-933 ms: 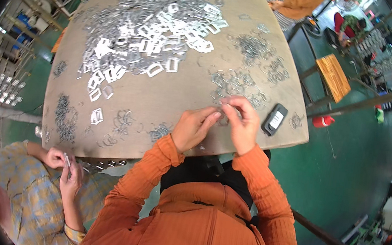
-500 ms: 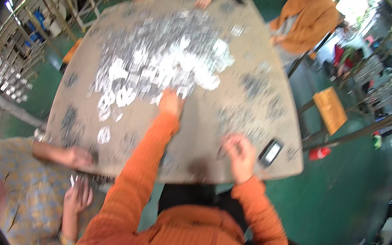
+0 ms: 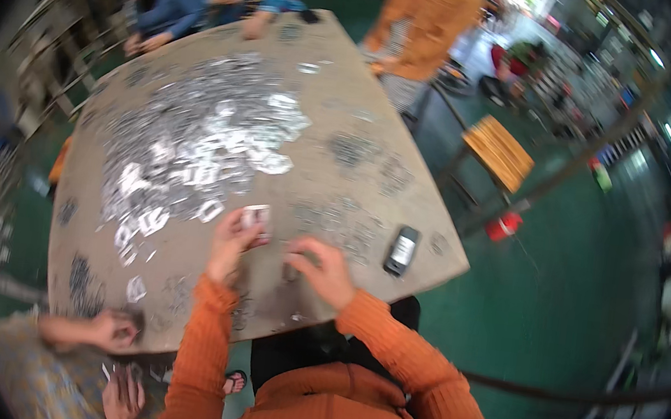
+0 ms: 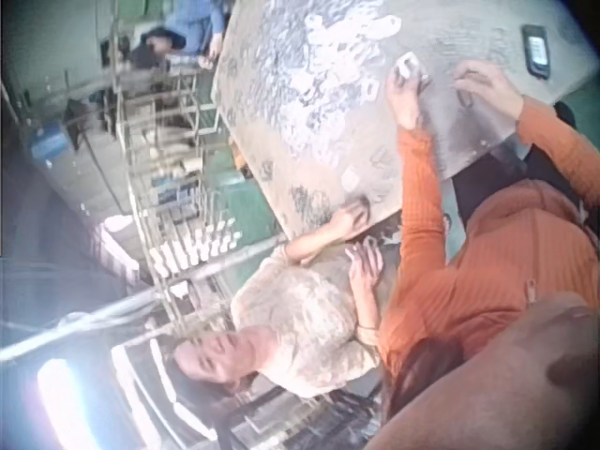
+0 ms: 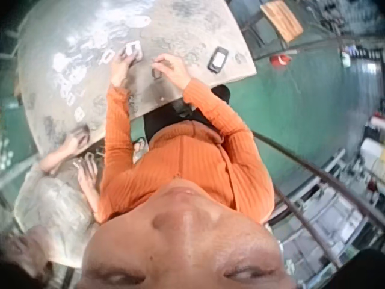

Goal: The person picks up metal plates and clips from a table and joins them together. They then hook the assembled units onto a hanging chain rack.

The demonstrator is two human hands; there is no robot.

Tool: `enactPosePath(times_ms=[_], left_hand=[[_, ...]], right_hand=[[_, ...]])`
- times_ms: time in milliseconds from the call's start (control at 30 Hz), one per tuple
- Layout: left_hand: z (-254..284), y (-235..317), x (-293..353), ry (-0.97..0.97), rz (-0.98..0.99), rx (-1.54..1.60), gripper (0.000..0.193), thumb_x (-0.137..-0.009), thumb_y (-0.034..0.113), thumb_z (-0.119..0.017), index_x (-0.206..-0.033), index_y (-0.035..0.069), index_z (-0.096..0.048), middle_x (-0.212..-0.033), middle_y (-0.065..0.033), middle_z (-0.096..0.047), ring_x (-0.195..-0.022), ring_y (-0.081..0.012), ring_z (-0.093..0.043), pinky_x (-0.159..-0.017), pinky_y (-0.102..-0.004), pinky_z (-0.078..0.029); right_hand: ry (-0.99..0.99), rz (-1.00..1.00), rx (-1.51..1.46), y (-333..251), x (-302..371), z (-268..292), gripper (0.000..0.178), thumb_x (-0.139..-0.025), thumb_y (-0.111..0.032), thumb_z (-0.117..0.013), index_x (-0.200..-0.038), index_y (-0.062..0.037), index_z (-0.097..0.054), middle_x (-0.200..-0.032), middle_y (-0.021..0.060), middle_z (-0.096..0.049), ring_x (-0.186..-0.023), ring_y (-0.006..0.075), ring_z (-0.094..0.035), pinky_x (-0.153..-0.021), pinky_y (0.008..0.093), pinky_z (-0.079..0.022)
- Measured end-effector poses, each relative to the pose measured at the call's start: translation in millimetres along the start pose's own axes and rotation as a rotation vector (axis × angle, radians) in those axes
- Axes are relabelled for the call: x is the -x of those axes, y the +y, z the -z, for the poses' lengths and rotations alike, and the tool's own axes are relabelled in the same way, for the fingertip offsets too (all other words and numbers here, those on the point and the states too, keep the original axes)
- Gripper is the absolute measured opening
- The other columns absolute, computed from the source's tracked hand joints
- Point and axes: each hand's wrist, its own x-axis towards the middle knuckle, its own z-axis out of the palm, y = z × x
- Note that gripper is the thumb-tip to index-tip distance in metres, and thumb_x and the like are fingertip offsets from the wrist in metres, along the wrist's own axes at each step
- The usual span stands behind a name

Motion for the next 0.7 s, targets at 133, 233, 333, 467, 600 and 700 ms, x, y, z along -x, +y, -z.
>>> enactPosePath(times_ms=[133, 233, 333, 467, 600, 700], left_hand=[[-13, 14, 27, 0.008, -0.062, 0.023, 0.026, -0.085, 0.007, -0.057, -0.109, 0.002, -0.050, -0.098, -0.0071, -0.055, -0.089, -0.0135, -0.057, -0.076, -0.0264, -0.050], [31, 16, 32, -0.113, 0.021, 0.040, 0.032, -0.090, 0.009, -0.052, -0.119, 0.001, -0.042, -0.114, -0.0115, -0.049, -0.105, -0.0150, -0.051, -0.087, -0.0283, -0.046], [31, 8, 10, -0.048, -0.082, -0.310, 0.048, -0.084, 0.021, -0.061, -0.125, 0.006, -0.042, -0.126, -0.0186, -0.049, -0.112, -0.0291, -0.050, -0.096, -0.0407, -0.040], [22, 17, 6, -0.024, -0.150, -0.261, 0.029, -0.089, 0.019, -0.051, -0.112, 0.001, -0.051, -0.113, -0.0161, -0.055, -0.102, -0.0249, -0.053, -0.088, -0.0391, -0.044], [23, 13, -11, -0.046, -0.126, -0.242, 0.036, -0.094, 0.029, -0.040, -0.116, 0.002, -0.050, -0.119, -0.0159, -0.052, -0.108, -0.0279, -0.050, -0.094, -0.0403, -0.040], [9, 16, 2, -0.083, -0.137, -0.228, 0.040, -0.094, 0.033, -0.038, -0.118, 0.002, -0.048, -0.124, -0.0152, -0.050, -0.114, -0.0285, -0.047, -0.098, -0.0400, -0.036]], right_hand=[[0.022, 0.128, -0.055, -3, -15, -5, 0.019, -0.080, -0.020, -0.063, -0.088, -0.0026, -0.062, -0.084, 0.0100, -0.062, -0.079, 0.0225, -0.060, -0.072, 0.0320, -0.047], [0.046, 0.318, -0.025, -18, -35, -17, 0.019, -0.069, -0.020, -0.067, -0.076, -0.0038, -0.059, -0.076, 0.0099, -0.059, -0.073, 0.0255, -0.057, -0.063, 0.0363, -0.045], [0.140, 0.412, 0.053, -26, -50, -17, 0.020, -0.066, -0.020, -0.069, -0.072, -0.0040, -0.058, -0.071, 0.0085, -0.058, -0.068, 0.0270, -0.057, -0.059, 0.0379, -0.043], [0.245, 0.453, 0.128, -34, -57, -14, 0.020, -0.063, -0.018, -0.072, -0.070, -0.0045, -0.060, -0.069, 0.0078, -0.060, -0.068, 0.0264, -0.059, -0.059, 0.0372, -0.044], [0.247, 0.390, 0.153, -39, -53, -9, 0.018, -0.063, -0.017, -0.073, -0.071, -0.0055, -0.062, -0.071, 0.0071, -0.062, -0.068, 0.0237, -0.060, -0.060, 0.0366, -0.045], [0.265, 0.366, 0.163, -39, -51, -9, 0.017, -0.063, -0.017, -0.073, -0.071, -0.0057, -0.063, -0.070, 0.0068, -0.062, -0.067, 0.0237, -0.060, -0.060, 0.0364, -0.045]])
